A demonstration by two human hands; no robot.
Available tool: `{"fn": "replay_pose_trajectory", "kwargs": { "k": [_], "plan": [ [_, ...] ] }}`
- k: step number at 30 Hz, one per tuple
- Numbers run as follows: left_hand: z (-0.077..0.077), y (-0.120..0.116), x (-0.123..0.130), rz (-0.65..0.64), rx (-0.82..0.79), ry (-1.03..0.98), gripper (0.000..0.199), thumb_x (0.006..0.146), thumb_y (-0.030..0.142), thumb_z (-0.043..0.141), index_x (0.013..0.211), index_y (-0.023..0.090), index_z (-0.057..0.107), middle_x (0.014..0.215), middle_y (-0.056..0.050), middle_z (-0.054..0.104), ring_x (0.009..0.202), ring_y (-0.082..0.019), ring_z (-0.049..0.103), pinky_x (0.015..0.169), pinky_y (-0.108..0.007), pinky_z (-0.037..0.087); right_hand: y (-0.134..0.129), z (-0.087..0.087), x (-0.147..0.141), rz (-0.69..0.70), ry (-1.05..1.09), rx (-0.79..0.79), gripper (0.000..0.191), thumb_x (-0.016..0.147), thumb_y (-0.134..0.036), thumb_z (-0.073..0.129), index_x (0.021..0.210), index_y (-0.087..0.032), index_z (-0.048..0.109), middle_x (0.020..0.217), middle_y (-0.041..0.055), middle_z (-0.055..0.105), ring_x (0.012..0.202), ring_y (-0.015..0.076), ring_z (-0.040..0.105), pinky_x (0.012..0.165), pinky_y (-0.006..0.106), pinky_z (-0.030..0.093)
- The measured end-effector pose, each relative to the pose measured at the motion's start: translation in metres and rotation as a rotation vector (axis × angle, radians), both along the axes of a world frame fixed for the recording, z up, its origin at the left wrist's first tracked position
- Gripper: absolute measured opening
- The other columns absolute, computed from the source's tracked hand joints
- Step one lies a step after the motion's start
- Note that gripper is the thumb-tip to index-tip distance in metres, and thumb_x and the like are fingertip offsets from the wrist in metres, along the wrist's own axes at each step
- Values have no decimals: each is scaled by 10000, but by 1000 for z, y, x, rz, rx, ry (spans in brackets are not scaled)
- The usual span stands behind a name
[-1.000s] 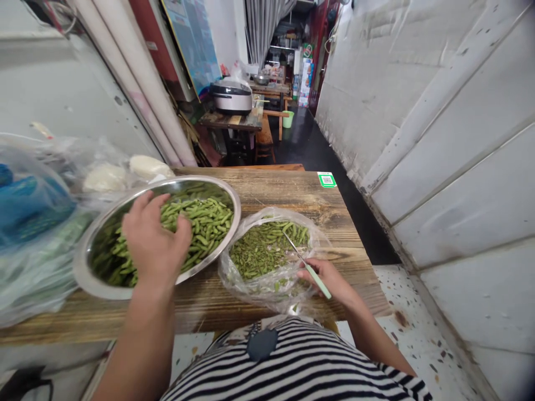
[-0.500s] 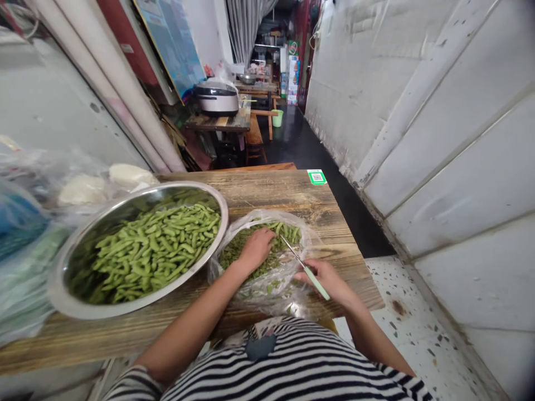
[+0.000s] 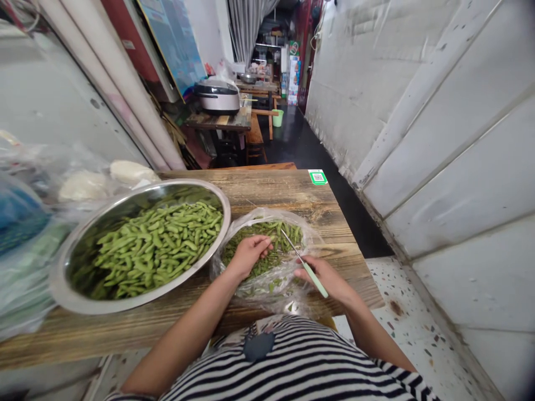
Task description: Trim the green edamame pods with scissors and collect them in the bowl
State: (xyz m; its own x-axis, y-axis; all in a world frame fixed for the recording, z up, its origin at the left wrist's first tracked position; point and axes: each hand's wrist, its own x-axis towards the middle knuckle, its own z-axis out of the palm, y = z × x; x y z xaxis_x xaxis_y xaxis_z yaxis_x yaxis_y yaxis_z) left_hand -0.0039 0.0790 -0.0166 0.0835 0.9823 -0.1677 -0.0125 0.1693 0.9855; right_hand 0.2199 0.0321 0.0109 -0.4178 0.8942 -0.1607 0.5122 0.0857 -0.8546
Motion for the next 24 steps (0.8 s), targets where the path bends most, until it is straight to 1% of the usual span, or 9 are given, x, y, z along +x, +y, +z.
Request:
{"fn": "replay_pose_trajectory", "kwargs": {
  "k": [2, 4, 6, 9, 12, 15, 19, 24],
  "plan": [
    [4, -5, -2, -3, -100, -174, 316, 648, 398, 739, 789, 124, 669, 669, -18, 645, 500, -71, 480, 491, -193, 361, 0, 3, -3, 47, 18, -14, 421, 831, -511, 554, 1004, -133, 623, 778, 19, 587, 687, 147, 497, 641, 231, 387],
    [8, -10, -3, -7, -171, -281, 354, 612, 391, 777, 807, 119, 663, 674, -19, 644, 508, -60, 494, 497, -181, 374, 0, 5, -8, 74, 17, -25, 433, 828, -516, 556, 1006, -128, 627, 785, 20, 582, 693, 147, 495, 640, 229, 386],
    [11, -13, -5, -10, -217, -339, 359, 609, 373, 790, 823, 116, 659, 679, -24, 647, 513, -57, 511, 498, -175, 388, 1, 5, -12, 78, 8, -22, 443, 818, -518, 571, 1023, -130, 631, 785, 20, 579, 704, 152, 496, 645, 230, 386],
    [13, -15, -6, 0, -232, -373, 351, 613, 341, 795, 838, 112, 653, 682, -34, 657, 517, -59, 532, 490, -172, 399, 1, 4, -16, 72, 10, -19, 441, 809, -515, 581, 1031, -137, 639, 783, 15, 579, 708, 156, 498, 661, 236, 395],
    [14, -16, -6, 21, -222, -375, 375, 614, 323, 794, 884, 114, 640, 687, -42, 674, 525, -70, 556, 495, -176, 409, 2, 3, -17, 73, 10, -19, 424, 802, -506, 591, 1009, -141, 650, 772, 9, 581, 706, 156, 498, 677, 240, 402],
    [14, -17, -6, 42, -199, -329, 412, 611, 346, 786, 910, 116, 622, 689, -52, 688, 528, -85, 574, 500, -185, 411, 2, 1, -17, 68, 0, -21, 427, 794, -510, 596, 995, -138, 658, 756, 6, 579, 700, 156, 497, 680, 242, 405],
    [14, -17, -5, 48, -147, -258, 393, 620, 386, 762, 869, 119, 618, 679, -51, 688, 522, -98, 575, 501, -200, 405, 3, 1, -17, 84, -24, -6, 409, 783, -511, 609, 941, -139, 666, 717, -1, 556, 681, 152, 487, 665, 239, 400],
    [16, -17, -6, 44, -81, -164, 348, 634, 396, 737, 838, 132, 642, 670, -42, 683, 528, -112, 570, 516, -218, 404, 3, 0, -18, 92, -40, 5, 370, 796, -500, 597, 835, -136, 653, 658, -9, 492, 634, 132, 445, 592, 215, 365]
  ]
}}
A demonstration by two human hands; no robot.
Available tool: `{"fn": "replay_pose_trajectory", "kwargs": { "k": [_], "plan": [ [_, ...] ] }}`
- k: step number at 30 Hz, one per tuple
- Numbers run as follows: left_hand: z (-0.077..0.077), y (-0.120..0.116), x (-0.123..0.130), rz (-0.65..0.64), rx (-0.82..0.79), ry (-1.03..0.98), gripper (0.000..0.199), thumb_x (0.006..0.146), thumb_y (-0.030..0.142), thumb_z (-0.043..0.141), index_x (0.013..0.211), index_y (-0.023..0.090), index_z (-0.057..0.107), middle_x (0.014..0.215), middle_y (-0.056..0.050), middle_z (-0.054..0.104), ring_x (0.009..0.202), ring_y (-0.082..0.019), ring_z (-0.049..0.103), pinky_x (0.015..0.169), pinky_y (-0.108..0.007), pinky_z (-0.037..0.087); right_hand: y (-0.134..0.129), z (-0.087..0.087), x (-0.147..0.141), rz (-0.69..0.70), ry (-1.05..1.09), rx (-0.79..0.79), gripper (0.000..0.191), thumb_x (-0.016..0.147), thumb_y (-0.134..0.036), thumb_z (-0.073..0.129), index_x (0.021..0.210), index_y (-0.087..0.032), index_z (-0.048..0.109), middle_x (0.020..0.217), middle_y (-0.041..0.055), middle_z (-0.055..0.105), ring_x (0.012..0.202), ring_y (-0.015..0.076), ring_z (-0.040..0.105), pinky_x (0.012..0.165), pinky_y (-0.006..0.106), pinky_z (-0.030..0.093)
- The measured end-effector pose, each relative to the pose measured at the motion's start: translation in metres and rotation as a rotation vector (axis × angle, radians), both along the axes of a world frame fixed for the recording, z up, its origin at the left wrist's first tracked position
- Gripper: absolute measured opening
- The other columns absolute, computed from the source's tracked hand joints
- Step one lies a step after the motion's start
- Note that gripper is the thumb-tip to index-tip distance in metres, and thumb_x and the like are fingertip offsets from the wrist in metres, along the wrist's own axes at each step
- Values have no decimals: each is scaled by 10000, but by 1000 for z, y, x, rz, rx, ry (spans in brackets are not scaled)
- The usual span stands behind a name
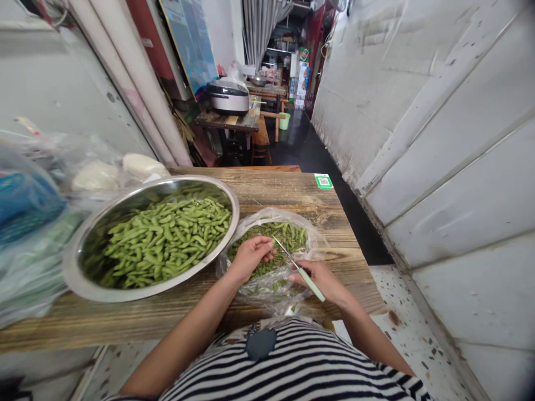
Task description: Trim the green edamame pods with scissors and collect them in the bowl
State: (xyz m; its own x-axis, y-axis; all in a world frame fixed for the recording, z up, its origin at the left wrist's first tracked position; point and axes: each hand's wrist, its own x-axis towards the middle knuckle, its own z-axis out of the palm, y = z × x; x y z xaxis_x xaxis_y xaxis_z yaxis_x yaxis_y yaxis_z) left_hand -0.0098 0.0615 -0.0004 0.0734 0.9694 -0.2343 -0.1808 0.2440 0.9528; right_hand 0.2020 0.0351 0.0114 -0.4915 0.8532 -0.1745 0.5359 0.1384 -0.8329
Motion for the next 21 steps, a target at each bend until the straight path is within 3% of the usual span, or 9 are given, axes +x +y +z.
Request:
{"fn": "replay_pose_trajectory", "kwargs": {
  "k": [4, 8, 11, 14, 21],
  "plan": [
    [2, 0, -1, 44, 53, 85, 279, 618, 367, 738, 773, 147, 665, 623, -12, 658, 532, -115, 555, 533, -225, 403, 0, -6, -1, -8, -32, 8, 365, 790, -499, 600, 727, -140, 613, 612, -30, 418, 595, 111, 394, 549, 198, 328],
    [3, 1, -2, 65, 14, 124, 221, 582, 291, 754, 705, 147, 641, 497, 48, 563, 426, -71, 451, 449, -197, 324, 1, -12, -3, -25, -19, -15, 376, 777, -507, 610, 711, -137, 610, 597, -38, 404, 573, 100, 380, 552, 201, 332],
    [4, 1, -2, 32, -67, -15, 236, 583, 271, 755, 699, 144, 594, 501, 31, 581, 436, -78, 499, 459, -194, 366, 1, -9, -4, -45, 21, -20, 376, 776, -512, 615, 787, -137, 633, 616, -29, 445, 581, 105, 407, 556, 207, 349],
    [6, 1, -3, 81, -98, -189, 279, 559, 253, 783, 712, 138, 580, 625, -18, 653, 583, -116, 613, 573, -220, 462, -1, 0, -5, -28, 52, -52, 399, 798, -523, 590, 907, -141, 627, 621, -21, 486, 557, 107, 427, 520, 205, 353],
    [0, 2, -4, 204, -94, -315, 342, 498, 246, 845, 705, 130, 597, 587, 32, 600, 513, -43, 519, 490, -151, 401, -7, 5, -5, -29, 98, -142, 431, 820, -536, 562, 989, -142, 600, 657, -11, 519, 503, 84, 423, 477, 196, 344]
  ]
}}
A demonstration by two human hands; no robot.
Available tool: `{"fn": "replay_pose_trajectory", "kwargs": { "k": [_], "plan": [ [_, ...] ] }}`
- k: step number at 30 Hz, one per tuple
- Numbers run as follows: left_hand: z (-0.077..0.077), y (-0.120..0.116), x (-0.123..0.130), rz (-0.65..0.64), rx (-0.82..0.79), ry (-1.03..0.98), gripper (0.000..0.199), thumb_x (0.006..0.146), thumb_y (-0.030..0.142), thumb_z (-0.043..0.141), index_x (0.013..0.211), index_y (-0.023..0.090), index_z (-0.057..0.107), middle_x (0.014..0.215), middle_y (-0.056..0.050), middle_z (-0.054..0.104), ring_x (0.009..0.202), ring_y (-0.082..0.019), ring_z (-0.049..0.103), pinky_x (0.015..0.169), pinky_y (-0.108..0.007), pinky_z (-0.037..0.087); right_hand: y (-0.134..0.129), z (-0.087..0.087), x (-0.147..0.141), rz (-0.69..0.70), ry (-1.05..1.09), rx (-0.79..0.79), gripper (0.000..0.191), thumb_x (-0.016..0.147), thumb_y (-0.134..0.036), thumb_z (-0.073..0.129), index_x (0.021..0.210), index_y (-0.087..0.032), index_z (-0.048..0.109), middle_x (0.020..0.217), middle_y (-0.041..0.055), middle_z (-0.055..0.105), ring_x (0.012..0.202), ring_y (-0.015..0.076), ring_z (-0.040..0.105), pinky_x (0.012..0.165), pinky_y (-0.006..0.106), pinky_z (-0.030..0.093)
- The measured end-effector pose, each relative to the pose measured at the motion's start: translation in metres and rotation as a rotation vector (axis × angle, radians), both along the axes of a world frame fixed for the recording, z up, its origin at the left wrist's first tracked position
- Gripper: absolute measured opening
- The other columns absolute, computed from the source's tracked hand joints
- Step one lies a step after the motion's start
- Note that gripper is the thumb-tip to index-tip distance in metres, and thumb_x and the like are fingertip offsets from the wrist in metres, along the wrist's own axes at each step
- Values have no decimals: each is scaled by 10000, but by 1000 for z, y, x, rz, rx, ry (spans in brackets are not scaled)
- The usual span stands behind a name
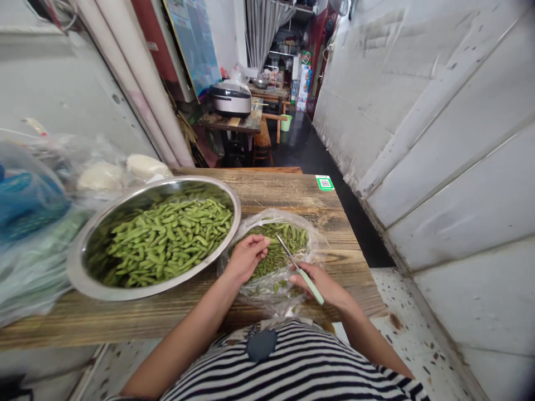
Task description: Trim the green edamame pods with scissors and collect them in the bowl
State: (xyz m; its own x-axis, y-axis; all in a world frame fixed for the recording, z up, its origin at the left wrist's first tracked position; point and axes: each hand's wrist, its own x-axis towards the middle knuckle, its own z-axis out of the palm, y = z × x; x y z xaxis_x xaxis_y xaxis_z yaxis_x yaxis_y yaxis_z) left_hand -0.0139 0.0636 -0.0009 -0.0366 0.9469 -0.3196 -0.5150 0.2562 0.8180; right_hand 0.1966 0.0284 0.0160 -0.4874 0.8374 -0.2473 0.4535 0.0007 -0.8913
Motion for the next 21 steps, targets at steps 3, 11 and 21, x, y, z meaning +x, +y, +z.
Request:
{"fn": "replay_pose_trajectory", "kwargs": {
  "k": [3, 11, 21],
  "plan": [
    [-1, -1, 0, 4, -13, -39, 340, 502, 239, 847, 705, 132, 596, 600, 24, 609, 534, -47, 534, 499, -147, 411, 1, -1, -1, 7, -9, -8, 439, 816, -539, 567, 993, -139, 603, 684, -6, 532, 511, 83, 432, 485, 198, 355],
    [1, -5, 6, 6, -31, -78, 300, 531, 195, 838, 690, 120, 595, 622, 0, 637, 568, -57, 568, 535, -151, 445, 2, 0, 1, 34, -3, -69, 426, 803, -542, 584, 967, -149, 596, 616, -29, 505, 445, 72, 424, 422, 185, 340],
    [-4, -7, 11, -28, -45, -67, 270, 551, 185, 827, 683, 115, 603, 613, -12, 642, 562, -63, 578, 536, -148, 459, 0, 4, -3, 3, 96, -201, 429, 771, -572, 601, 865, -155, 565, 460, -84, 395, 356, 58, 361, 328, 156, 310]
  ]
}}
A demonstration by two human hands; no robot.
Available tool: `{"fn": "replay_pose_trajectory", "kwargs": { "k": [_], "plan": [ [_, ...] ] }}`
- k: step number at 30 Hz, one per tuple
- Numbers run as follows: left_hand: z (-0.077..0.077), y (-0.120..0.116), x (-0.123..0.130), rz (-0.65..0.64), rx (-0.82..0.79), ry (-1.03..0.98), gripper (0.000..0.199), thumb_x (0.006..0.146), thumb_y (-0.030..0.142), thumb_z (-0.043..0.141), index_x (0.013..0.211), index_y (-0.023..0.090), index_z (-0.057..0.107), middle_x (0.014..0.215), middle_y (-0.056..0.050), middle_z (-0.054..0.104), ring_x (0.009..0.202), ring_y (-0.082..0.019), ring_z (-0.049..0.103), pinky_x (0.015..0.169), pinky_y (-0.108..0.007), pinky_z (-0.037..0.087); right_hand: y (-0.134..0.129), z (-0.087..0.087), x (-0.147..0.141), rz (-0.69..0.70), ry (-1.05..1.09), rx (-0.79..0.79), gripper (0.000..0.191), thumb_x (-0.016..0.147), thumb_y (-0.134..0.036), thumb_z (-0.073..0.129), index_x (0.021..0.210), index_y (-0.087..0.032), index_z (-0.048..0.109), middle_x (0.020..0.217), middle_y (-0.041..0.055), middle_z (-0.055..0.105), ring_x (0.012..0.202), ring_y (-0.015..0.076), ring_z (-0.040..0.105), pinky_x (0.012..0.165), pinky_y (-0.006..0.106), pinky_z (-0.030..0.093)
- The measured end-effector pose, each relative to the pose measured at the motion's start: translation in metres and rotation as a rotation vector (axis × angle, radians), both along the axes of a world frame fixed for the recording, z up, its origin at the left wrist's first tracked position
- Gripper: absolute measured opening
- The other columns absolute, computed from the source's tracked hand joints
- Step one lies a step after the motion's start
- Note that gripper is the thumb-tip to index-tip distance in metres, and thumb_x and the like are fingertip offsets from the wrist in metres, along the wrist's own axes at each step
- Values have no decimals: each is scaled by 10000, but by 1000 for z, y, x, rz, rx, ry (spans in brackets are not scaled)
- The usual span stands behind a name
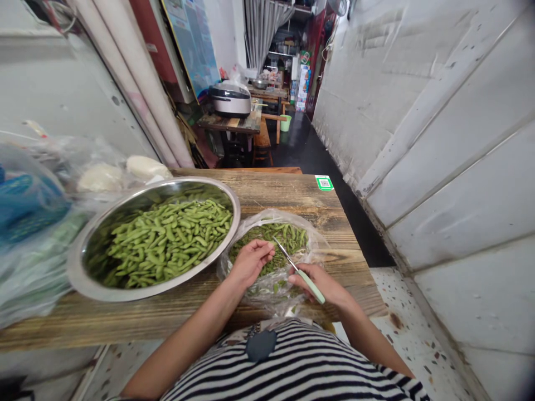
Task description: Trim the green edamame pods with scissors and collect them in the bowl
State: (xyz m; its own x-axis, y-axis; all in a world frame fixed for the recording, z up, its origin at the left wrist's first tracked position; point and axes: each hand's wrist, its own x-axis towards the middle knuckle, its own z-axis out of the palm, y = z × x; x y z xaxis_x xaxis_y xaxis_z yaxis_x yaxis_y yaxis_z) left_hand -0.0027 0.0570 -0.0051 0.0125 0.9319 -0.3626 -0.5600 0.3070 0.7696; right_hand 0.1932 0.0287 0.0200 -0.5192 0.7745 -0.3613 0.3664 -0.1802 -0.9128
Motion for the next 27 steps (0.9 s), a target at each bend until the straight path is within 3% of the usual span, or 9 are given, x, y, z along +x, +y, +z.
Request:
{"fn": "replay_pose_trajectory", "kwargs": {
  "k": [7, 10, 15, 18, 21, 24, 27],
  "plan": [
    [3, 6, -5, 57, -27, -6, 167, 592, 99, 713, 602, 121, 547, 703, -68, 685, 682, -116, 635, 617, -193, 488, 0, -4, 1, -109, 4, -23, 396, 740, -545, 640, 745, -162, 543, 406, -94, 370, 308, 48, 342, 292, 144, 262],
    [4, 12, -12, 86, -39, 34, 127, 580, 105, 618, 580, 144, 496, 671, -42, 664, 607, -109, 606, 553, -202, 454, 2, -7, 6, -136, 25, -22, 397, 743, -554, 633, 784, -169, 543, 420, -97, 379, 309, 53, 347, 284, 152, 300],
    [-5, 25, -16, -27, 63, 455, 72, 625, 188, 579, 690, 164, 597, 557, 35, 543, 481, -95, 471, 484, -219, 351, 3, -11, 13, -144, 54, -45, 398, 740, -553, 641, 805, -174, 542, 432, -98, 385, 311, 52, 351, 281, 155, 321],
    [-12, 35, -11, -127, 226, 950, 140, 655, 203, 641, 779, 160, 689, 549, 22, 531, 537, -130, 487, 557, -255, 369, 3, -12, 13, -149, 42, -34, 406, 734, -564, 638, 803, -175, 543, 421, -97, 385, 304, 57, 351, 278, 161, 316],
    [-14, 46, -4, -281, 408, 1395, 113, 691, 181, 654, 788, 170, 711, 704, -39, 616, 701, -184, 559, 673, -290, 405, 3, -12, 12, -157, 22, -12, 412, 724, -571, 639, 792, -177, 541, 411, -96, 384, 296, 65, 351, 277, 171, 308],
    [-14, 54, 2, -384, 468, 1506, 55, 675, 129, 665, 713, 156, 693, 826, -87, 651, 822, -222, 577, 739, -307, 413, 3, -13, 12, -165, 8, 0, 406, 723, -569, 633, 792, -180, 543, 414, -93, 380, 302, 72, 348, 291, 180, 298],
    [-12, 55, 3, -401, 476, 1386, 52, 714, 188, 644, 688, 159, 678, 778, -78, 655, 789, -211, 577, 719, -300, 419, 4, -15, 15, -169, -43, 53, 395, 739, -563, 612, 789, -176, 552, 444, -81, 387, 341, 79, 356, 334, 189, 300]
  ]
}}
